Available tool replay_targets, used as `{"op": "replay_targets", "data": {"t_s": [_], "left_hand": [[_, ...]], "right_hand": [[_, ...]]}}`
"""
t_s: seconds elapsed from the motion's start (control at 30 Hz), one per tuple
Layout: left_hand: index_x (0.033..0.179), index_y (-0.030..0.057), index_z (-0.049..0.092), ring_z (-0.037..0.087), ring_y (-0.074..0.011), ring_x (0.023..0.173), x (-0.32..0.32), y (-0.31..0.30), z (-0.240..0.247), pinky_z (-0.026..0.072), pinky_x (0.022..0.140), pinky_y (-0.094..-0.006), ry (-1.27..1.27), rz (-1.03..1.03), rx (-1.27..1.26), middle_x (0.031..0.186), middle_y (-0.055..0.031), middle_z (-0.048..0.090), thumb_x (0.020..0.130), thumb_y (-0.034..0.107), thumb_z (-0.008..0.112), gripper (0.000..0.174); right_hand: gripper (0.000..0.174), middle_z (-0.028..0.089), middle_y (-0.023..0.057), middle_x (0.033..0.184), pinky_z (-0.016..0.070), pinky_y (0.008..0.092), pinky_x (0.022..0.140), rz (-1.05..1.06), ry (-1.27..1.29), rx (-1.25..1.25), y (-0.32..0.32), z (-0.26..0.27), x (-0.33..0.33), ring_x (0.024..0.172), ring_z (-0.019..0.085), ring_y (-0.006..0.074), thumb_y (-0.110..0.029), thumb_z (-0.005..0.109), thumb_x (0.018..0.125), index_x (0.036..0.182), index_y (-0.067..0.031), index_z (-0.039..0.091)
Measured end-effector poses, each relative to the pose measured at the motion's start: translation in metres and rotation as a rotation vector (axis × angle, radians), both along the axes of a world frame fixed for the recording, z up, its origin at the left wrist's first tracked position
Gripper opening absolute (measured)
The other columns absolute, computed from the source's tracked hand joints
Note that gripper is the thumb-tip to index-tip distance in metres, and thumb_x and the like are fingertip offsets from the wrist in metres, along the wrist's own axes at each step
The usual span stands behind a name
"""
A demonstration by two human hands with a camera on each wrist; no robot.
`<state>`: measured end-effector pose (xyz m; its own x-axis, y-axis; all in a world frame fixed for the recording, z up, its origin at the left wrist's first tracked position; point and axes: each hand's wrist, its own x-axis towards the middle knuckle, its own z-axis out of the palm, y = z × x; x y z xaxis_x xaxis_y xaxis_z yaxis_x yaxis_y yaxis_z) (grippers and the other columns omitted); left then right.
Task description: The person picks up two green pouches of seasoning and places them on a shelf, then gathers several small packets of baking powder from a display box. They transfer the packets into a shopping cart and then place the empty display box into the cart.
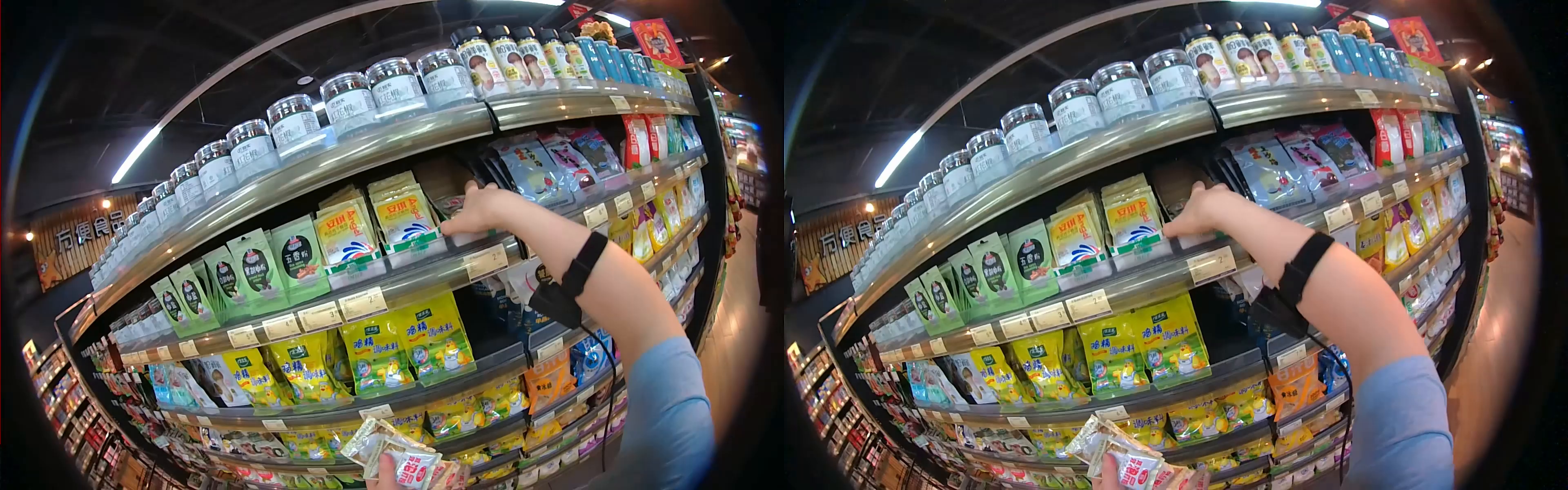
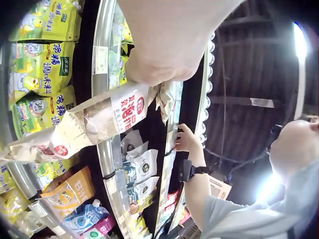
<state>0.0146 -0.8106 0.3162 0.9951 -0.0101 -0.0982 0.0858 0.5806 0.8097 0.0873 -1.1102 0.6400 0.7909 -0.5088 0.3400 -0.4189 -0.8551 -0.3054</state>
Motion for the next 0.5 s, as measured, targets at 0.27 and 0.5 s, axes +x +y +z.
{"op": "replay_targets", "data": {"t_s": [0.27, 0.5], "left_hand": [[0.127, 0.0046, 0.042, 0.062, -0.0300, 0.094, 0.010, 0.012, -0.017, 0.0555, 0.074, -0.0457, 0.059, 0.050, -0.039, 0.112, -0.0143, 0.057, 0.092, 0.027, 0.054, 0.043], [0.130, 0.0042, 0.038, 0.062, -0.0289, 0.096, -0.002, 0.026, -0.010, 0.0549, 0.077, -0.0425, -0.036, 0.052, 0.002, 0.114, -0.0142, 0.056, 0.094, 0.028, 0.048, 0.044]], "right_hand": [[0.089, 0.060, 0.0244, 0.110, 0.0472, 0.0349, 0.088, 0.061, -0.222, -0.023, -0.006, 0.017, -0.004, 0.103, 0.060, 0.0326, -0.057, 0.065, 0.060, 0.116, 0.0113, 0.052], [0.071, 0.063, 0.0238, 0.101, 0.0476, 0.0392, 0.085, 0.087, -0.355, -0.070, 0.009, 0.007, -0.076, 0.098, 0.061, 0.0351, -0.055, 0.058, 0.064, 0.103, 0.0038, 0.064]]}}
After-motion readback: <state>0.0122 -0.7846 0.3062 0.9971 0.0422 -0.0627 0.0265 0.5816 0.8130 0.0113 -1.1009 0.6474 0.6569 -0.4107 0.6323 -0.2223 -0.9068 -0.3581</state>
